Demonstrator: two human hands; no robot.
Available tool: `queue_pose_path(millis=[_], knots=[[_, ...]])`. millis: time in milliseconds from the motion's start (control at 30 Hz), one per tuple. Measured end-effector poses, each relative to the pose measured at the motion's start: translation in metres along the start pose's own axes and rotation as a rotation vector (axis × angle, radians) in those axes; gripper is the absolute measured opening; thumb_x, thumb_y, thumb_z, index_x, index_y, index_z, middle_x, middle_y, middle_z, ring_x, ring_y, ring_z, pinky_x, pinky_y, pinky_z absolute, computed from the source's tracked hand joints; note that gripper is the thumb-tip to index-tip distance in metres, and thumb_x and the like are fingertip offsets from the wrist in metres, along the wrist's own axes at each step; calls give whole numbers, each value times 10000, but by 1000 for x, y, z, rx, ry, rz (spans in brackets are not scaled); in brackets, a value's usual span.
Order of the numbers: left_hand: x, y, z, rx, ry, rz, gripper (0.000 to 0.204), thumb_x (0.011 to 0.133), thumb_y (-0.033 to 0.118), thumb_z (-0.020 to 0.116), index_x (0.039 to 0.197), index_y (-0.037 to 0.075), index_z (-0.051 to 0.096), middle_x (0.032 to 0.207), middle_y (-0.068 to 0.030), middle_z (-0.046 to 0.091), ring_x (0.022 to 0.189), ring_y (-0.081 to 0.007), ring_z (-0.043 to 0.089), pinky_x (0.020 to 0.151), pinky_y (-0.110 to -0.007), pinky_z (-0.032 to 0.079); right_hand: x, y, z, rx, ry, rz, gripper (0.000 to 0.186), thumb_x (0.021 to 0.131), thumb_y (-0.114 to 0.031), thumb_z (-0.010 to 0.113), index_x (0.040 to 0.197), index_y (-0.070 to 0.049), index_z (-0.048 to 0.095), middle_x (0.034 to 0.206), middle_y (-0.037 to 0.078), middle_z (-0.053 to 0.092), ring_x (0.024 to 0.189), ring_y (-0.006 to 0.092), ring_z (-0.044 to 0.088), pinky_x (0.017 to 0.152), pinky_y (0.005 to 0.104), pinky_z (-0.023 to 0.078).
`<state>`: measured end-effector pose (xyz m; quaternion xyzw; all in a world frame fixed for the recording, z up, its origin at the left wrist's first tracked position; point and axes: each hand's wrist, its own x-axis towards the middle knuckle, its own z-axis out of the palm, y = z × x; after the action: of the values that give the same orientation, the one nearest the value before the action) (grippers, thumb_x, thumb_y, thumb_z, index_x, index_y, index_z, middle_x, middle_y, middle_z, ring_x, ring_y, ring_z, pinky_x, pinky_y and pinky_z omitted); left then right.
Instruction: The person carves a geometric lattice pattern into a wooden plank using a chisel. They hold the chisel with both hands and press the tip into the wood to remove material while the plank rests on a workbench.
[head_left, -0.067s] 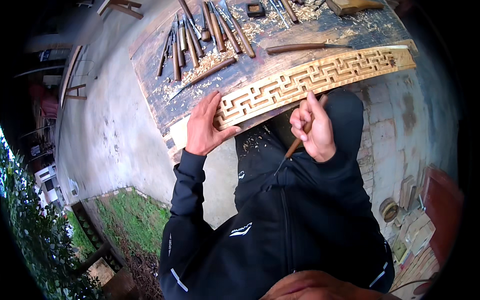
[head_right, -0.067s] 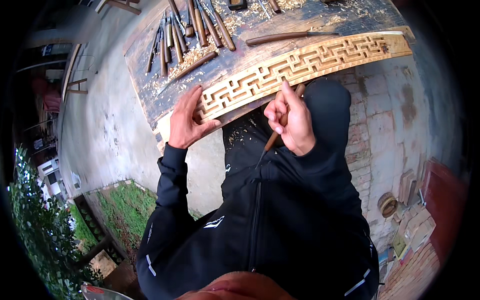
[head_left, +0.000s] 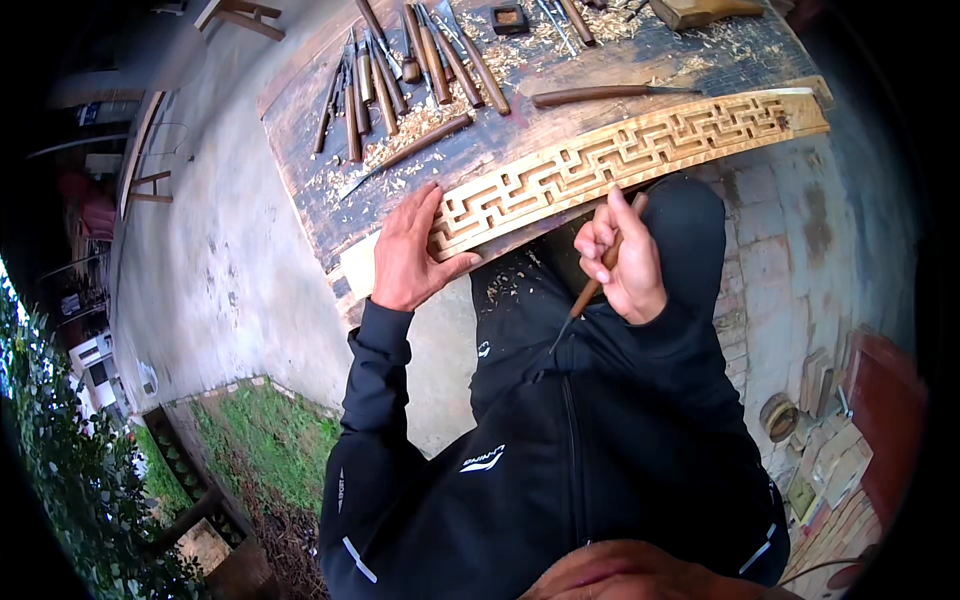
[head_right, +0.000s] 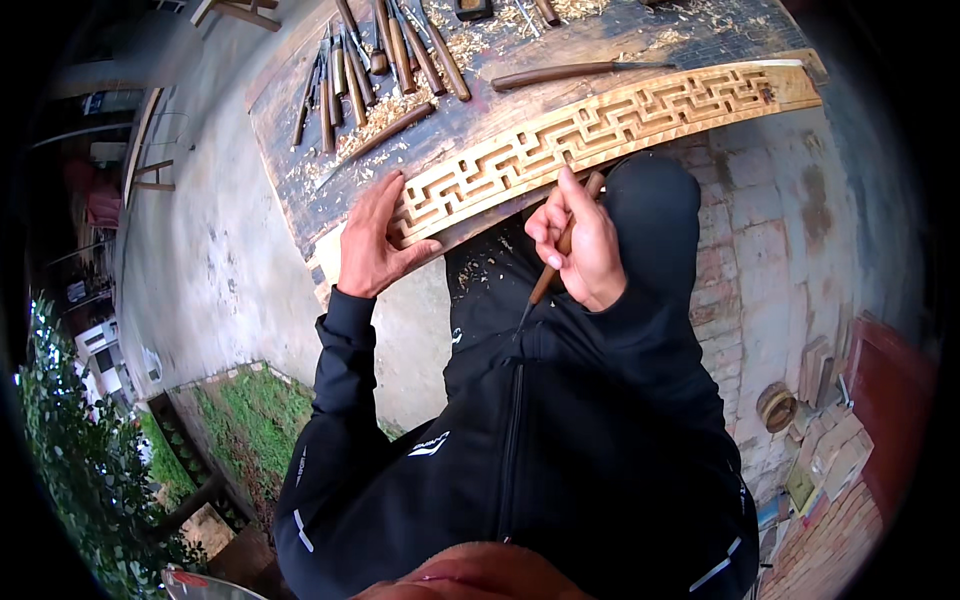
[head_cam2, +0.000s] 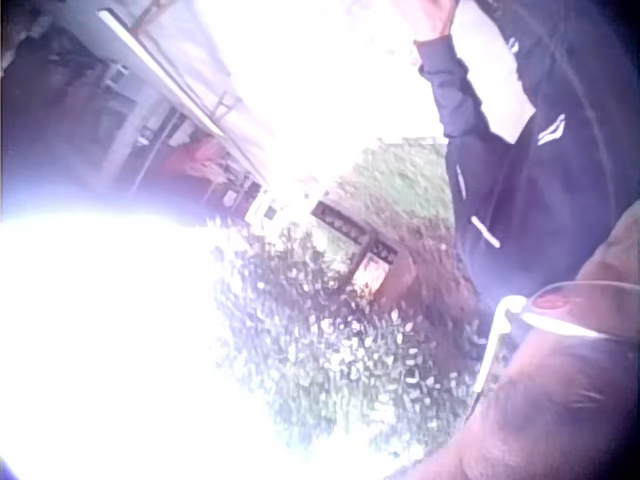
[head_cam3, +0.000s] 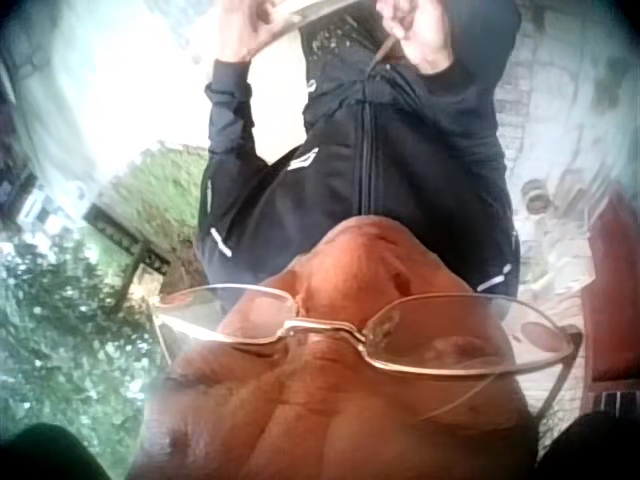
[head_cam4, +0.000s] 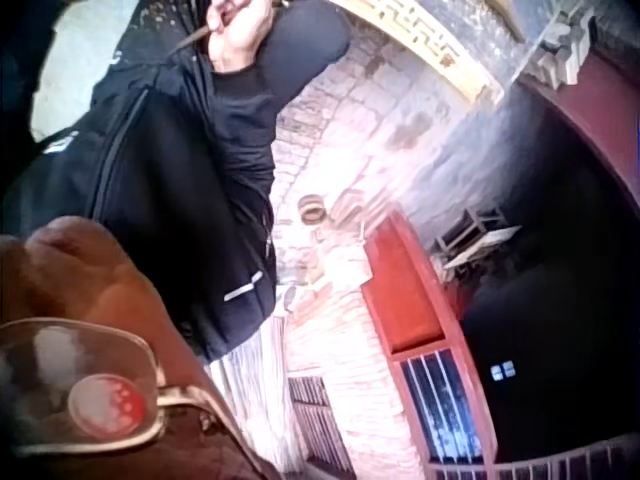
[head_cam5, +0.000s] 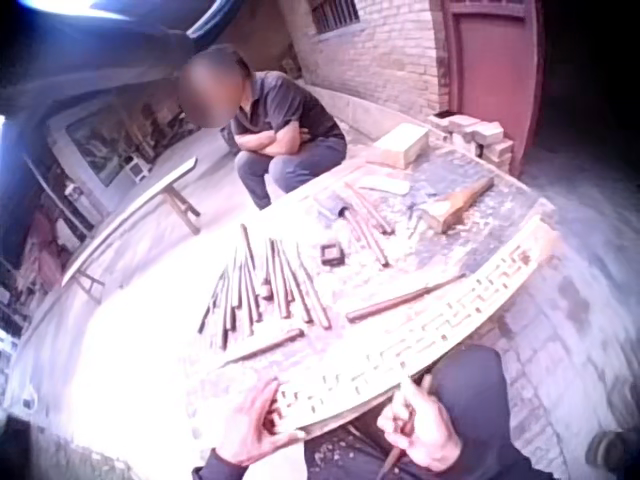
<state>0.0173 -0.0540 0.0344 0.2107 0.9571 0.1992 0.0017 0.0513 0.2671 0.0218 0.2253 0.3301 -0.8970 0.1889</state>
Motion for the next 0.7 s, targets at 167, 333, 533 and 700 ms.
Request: queue_pose_path(millis=[167, 333, 533, 700], knots=[[1, 4, 8, -20, 54, 48, 865, 768, 363, 948, 1470, -3, 600, 1481, -229, 651, 1320, -449, 639, 1129, -510, 516, 12, 24, -5, -171, 56, -10, 542, 1190, -584, 451, 1010, -96, 602, 810, 158, 707, 432, 96, 459, 413, 223, 307], [-16, 14, 13, 1, 156, 53, 824, 681, 291, 1004, 1368, 7, 649, 1237, -209, 740, 1045, -396, 765, 929, -456, 628, 10, 45, -9, -253, 115, -26, 586, 1137, -618, 568, 1049, -39, 586, 782, 179, 712, 426, 110, 501, 389, 246, 340], [-10, 25, 10, 35, 140, -3, 814, 633, 272, 1003, 1307, 45, 607, 1127, -166, 672, 972, -374, 716, 863, -455, 597, 13, 43, -10, -276, 100, -155, 627, 1148, -593, 561, 1057, 25, 621, 801, 185, 724, 420, 111, 503, 408, 267, 380], [-1, 39, 4, 210, 274, 116, 970, 620, 264, 993, 1470, 83, 561, 1224, -189, 624, 1059, -399, 645, 911, -510, 529, 23, 38, -10, -348, 110, -253, 690, 1143, -606, 564, 964, 50, 681, 788, 158, 732, 427, 111, 516, 420, 289, 398]])
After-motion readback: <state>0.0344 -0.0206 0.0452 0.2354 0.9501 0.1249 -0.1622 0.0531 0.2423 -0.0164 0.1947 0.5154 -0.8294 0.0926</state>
